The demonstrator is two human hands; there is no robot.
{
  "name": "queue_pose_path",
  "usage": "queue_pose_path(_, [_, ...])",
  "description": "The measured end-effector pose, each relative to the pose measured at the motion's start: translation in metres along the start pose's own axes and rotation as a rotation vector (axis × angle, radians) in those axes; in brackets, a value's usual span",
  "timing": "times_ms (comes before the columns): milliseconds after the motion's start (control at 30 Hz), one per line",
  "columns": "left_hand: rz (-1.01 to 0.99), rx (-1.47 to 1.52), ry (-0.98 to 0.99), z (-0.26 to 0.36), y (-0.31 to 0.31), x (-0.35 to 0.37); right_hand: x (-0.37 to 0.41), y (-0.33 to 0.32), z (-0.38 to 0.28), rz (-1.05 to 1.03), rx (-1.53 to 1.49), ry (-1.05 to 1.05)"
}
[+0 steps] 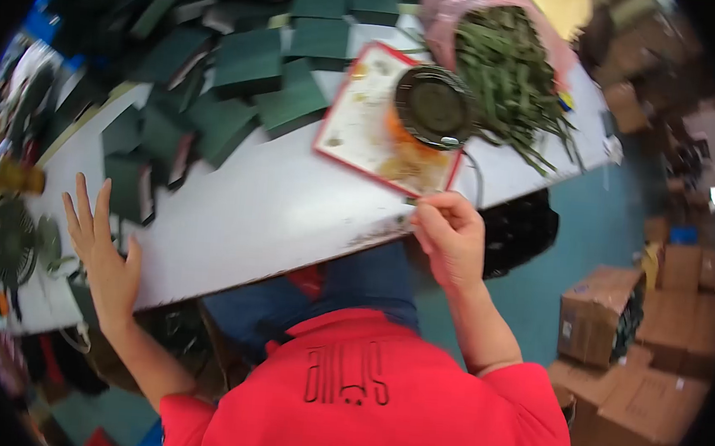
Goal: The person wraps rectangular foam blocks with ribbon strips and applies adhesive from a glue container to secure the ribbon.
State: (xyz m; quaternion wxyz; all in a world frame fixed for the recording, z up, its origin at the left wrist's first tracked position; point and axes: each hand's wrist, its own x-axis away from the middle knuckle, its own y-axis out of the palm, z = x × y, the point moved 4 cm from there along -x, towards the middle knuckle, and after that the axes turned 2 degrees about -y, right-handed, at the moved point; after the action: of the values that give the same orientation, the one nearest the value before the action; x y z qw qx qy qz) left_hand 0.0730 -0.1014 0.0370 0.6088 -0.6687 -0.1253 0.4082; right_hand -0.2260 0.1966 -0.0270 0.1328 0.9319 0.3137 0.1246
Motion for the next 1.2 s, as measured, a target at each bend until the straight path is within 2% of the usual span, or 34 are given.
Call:
queue_pose_path(33, [-0.103, -0.005, 0.021, 0.002, 0.010, -0.007, -0.004, -0.004, -0.005, -0.002, -0.008, -0.053])
queue_pose_path(67, [-0.198, 0.138, 0.003, -0.004, 0.022, -0.011, -0.008, -0.015, -0.008, 0.042, 0.037, -0.095])
queue_pose_path(167, [-0.216, 0.228, 0.051, -0.005, 0.037, -0.024, -0.021, -0.045, -0.023, 0.215, 0.217, -0.208])
queue_pose_path(300, [-0.297, 0.211, -0.030, -0.007, 0.040, -0.022, -0.045, -0.085, -0.042, 0.401, 0.424, -0.337])
queue_pose_path(400, [-0.250, 0.095, -0.119, 0.003, 0.044, -0.012, -0.068, -0.106, -0.052, 0.463, 0.575, -0.366])
queue_pose_path(633, [-0.156, 0.412, -0.209, 0.046, 0.046, 0.004, -0.128, -0.126, -0.067, 0.597, 1.062, -0.686])
queue_pose_path(767, [-0.211, 0.645, -0.156, 0.056, 0.044, 0.017, -0.144, -0.122, -0.070, 0.538, 1.168, -0.509])
queue_pose_path(800, [-0.211, 0.810, -0.172, 0.059, 0.044, 0.020, -0.143, -0.126, -0.070, 0.542, 1.084, -0.507])
queue_pose_path(900, [-0.180, 1.065, -0.128, 0.071, 0.043, 0.026, -0.132, -0.136, -0.071, 0.542, 0.792, -0.522])
queue_pose_path(967, [-0.307, 1.311, -0.155, 0.089, 0.044, 0.028, -0.110, -0.133, -0.074, 0.545, 0.536, -0.559])
queue_pose_path(1033, [-0.487, 1.448, -0.157, 0.106, 0.048, 0.030, -0.081, -0.129, -0.077, 0.508, 0.406, -0.400])
queue_pose_path(1067, [-0.507, 1.444, -0.039, 0.110, 0.053, 0.032, -0.070, -0.128, -0.075, 0.456, 0.271, -0.353])
queue_pose_path(1100, [-0.590, 1.495, -0.037, 0.120, 0.054, 0.034, -0.055, -0.122, -0.077, 0.392, 0.255, -0.284])
queue_pose_path(1167, [-0.701, 1.529, 0.087, 0.130, 0.054, 0.033, -0.017, -0.105, -0.083, 0.259, 0.221, -0.139])
queue_pose_path(1200, [-0.754, 1.573, 0.073, 0.135, 0.052, 0.036, 0.000, -0.094, -0.082, 0.180, 0.296, -0.078])
